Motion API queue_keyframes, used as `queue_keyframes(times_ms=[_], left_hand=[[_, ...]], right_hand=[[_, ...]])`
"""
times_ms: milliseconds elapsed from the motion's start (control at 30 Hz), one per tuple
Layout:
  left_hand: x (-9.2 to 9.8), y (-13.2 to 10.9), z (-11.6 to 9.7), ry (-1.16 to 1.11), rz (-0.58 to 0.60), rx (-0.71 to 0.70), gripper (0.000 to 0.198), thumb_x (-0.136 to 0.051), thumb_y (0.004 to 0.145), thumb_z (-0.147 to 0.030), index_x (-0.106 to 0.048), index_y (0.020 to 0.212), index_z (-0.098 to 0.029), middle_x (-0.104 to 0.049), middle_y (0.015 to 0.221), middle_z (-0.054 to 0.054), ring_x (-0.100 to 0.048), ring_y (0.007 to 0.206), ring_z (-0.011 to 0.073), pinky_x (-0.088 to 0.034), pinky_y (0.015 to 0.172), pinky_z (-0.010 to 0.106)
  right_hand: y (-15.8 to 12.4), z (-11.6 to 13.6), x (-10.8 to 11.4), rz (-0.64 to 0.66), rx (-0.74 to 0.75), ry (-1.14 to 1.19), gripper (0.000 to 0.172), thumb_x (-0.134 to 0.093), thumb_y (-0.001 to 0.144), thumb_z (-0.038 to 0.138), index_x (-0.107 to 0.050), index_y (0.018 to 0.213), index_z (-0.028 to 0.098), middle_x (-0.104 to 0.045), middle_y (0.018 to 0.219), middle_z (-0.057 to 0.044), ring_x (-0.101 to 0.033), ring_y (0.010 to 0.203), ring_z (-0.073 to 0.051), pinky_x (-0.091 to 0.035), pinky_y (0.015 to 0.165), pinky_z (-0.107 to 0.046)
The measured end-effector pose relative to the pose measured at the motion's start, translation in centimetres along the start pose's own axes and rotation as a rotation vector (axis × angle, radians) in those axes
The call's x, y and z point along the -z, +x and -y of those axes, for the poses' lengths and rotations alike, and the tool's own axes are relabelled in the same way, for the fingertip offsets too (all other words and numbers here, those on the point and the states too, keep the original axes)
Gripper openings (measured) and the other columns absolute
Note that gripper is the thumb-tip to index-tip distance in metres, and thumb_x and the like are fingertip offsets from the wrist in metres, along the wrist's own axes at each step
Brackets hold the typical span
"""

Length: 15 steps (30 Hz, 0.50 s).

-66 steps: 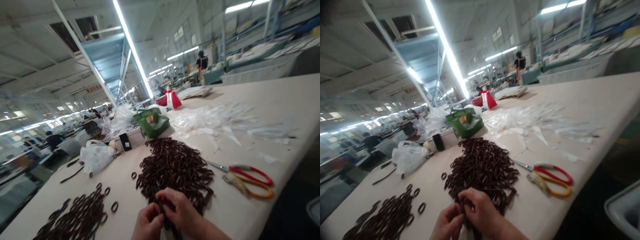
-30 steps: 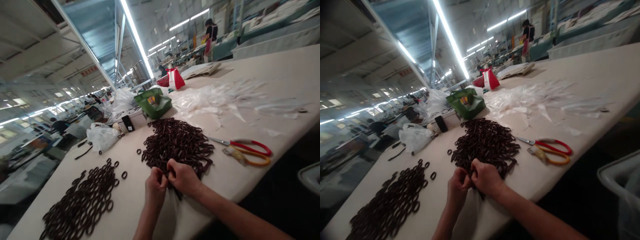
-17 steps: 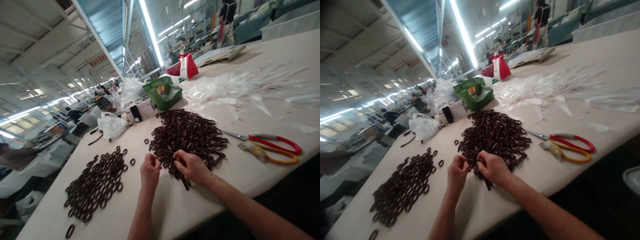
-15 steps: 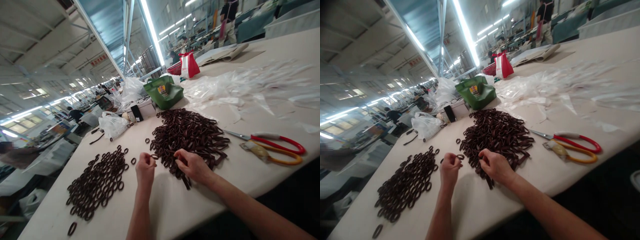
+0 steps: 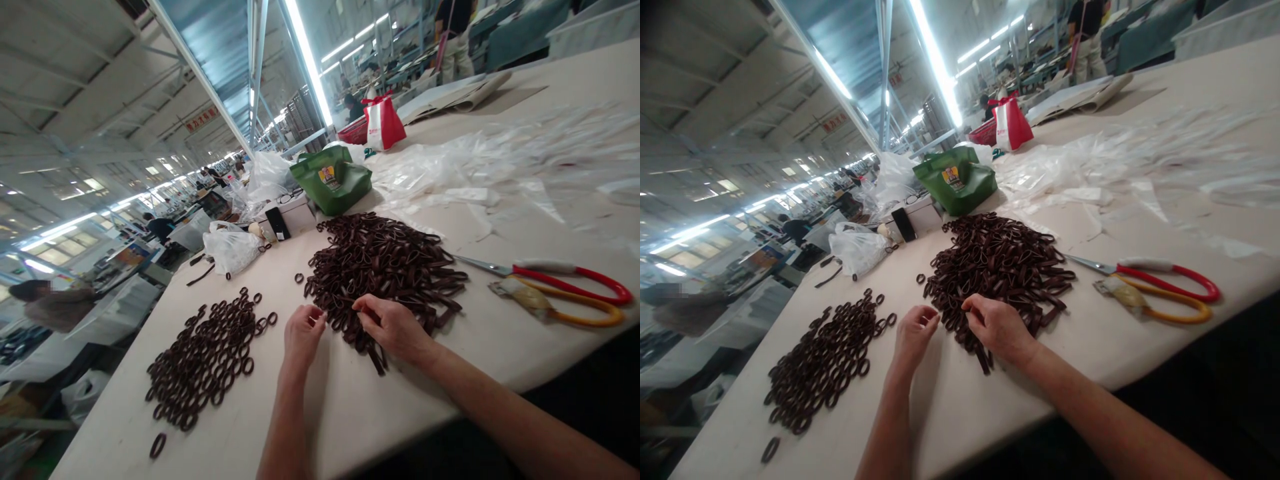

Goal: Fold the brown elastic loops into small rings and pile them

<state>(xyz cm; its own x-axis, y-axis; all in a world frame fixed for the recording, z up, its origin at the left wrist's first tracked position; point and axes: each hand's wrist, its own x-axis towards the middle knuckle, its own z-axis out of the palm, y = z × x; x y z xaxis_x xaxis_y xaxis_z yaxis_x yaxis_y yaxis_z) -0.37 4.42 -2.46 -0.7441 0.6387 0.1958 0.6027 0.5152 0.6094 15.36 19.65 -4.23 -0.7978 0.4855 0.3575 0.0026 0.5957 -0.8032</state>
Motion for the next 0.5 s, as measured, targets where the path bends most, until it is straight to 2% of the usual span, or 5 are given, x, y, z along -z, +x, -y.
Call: queue_keyframes(times_ms=[100, 233, 367, 500], left_hand=[[-1.2, 0.1, -0.9, 0.033, 0.078, -0.013, 0.005, -0.067, 0.077, -0.015, -0.068, 0.076, -0.019, -0.062, 0.078, -0.001, -0.053, 0.066, 0.0119, -0.038, 0.069, 0.025], [-1.2, 0.1, -0.7, 0.037, 0.069, 0.04, 0.005, -0.066, 0.076, -0.013, -0.067, 0.076, -0.018, -0.058, 0.071, -0.001, -0.048, 0.066, 0.0135, -0.032, 0.067, 0.026], [-1.3, 0.0, -0.4, -0.098, 0.086, 0.076, 0.008, -0.062, 0.076, -0.022, -0.061, 0.07, -0.017, -0.055, 0.064, -0.001, -0.048, 0.061, 0.013, -0.034, 0.062, 0.024], [-1.9, -0.3, -0.8, -0.327, 0.118, 0.087, 0.023, -0.054, 0.081, -0.04, -0.053, 0.078, -0.018, -0.053, 0.064, -0.003, -0.052, 0.055, 0.0123, -0.039, 0.053, 0.022]], right_hand=[[0.0, 0.1, 0.0, 0.01, 0.01, -0.004, 0.02, -0.044, 0.091, 0.028, -0.062, 0.097, 0.02, -0.064, 0.078, -0.001, -0.058, 0.067, -0.016, -0.04, 0.067, -0.028], [-0.1, 0.2, 0.1, 0.024, 0.026, 0.003, 0.02, -0.044, 0.091, 0.026, -0.062, 0.094, 0.021, -0.066, 0.081, -0.002, -0.059, 0.069, -0.017, -0.041, 0.069, -0.028], [-0.1, 0.1, 0.2, 0.024, 0.038, 0.031, 0.02, -0.044, 0.091, 0.026, -0.063, 0.094, 0.02, -0.067, 0.087, -0.003, -0.062, 0.078, -0.019, -0.043, 0.076, -0.03], [-0.1, 0.0, 0.0, 0.017, 0.027, 0.097, 0.024, -0.045, 0.092, 0.028, -0.065, 0.101, 0.018, -0.069, 0.093, -0.005, -0.064, 0.083, -0.021, -0.046, 0.078, -0.031]])
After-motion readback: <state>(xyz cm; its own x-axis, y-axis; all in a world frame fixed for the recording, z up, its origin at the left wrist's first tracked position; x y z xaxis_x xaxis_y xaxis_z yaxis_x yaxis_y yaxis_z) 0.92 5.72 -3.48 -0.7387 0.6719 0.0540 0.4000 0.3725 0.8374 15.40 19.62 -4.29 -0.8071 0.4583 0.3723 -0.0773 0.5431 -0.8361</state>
